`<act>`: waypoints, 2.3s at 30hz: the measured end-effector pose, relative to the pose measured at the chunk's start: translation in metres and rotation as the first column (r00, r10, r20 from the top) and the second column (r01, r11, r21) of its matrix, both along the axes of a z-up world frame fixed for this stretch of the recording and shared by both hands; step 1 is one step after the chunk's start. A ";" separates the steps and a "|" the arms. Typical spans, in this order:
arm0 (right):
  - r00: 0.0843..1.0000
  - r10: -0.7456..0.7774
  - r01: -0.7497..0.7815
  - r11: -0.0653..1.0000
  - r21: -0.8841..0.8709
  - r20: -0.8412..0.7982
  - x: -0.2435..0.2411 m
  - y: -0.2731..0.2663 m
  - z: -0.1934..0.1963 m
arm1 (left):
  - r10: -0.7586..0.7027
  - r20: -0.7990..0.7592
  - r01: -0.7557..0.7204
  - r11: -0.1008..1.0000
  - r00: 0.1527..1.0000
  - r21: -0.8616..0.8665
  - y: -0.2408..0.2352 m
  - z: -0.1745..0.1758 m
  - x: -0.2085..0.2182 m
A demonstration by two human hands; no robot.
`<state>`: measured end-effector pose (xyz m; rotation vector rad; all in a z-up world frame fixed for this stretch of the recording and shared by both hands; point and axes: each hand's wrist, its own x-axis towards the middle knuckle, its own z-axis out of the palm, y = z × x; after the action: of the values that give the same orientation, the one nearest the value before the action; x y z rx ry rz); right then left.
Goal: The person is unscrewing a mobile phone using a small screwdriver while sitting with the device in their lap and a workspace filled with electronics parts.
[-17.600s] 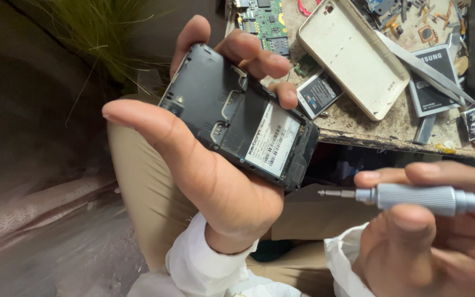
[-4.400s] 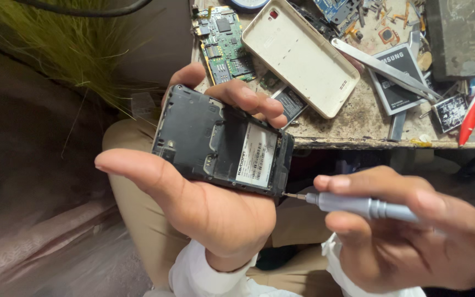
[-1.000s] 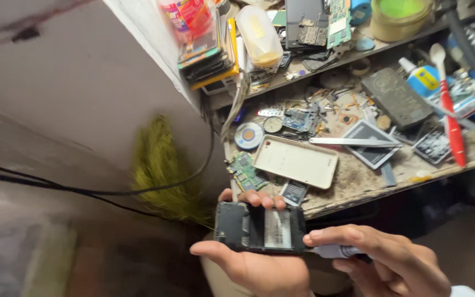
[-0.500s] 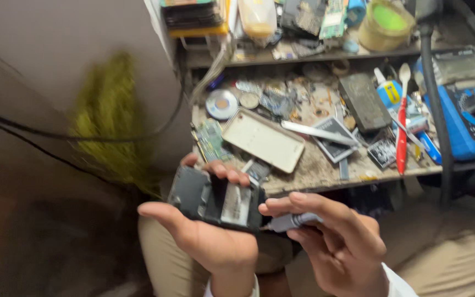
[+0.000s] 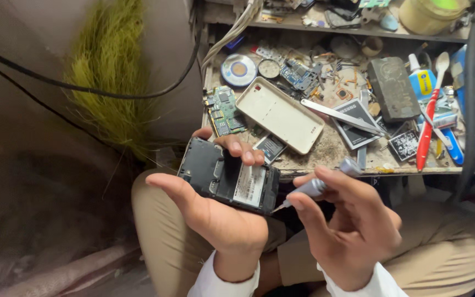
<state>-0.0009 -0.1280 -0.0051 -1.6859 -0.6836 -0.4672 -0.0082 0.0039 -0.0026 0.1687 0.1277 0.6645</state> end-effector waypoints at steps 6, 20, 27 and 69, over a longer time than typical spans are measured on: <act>0.998 0.012 -0.019 0.992 0.128 0.055 -0.005 -0.003 -0.005 | -0.035 0.055 0.038 0.998 0.998 -0.053 0.005 -0.002 -0.001; 0.991 -0.018 0.035 0.991 0.126 -0.135 -0.016 -0.006 0.006 | -0.021 0.033 0.022 0.999 0.999 -0.041 0.004 -0.002 -0.001; 0.996 0.029 -0.023 0.997 0.078 -0.079 -0.013 -0.010 0.005 | -0.002 -0.002 0.002 1.000 1.000 -0.004 0.004 -0.002 -0.001; 0.987 0.158 -0.161 0.981 -0.105 -0.037 -0.009 -0.028 0.006 | -0.039 0.171 0.037 0.999 0.985 0.015 -0.005 -0.020 -0.008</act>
<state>-0.0096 -0.1556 0.0007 -1.7193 -0.8284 -0.2961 -0.0166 -0.0015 -0.0229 0.1247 -0.0446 0.6390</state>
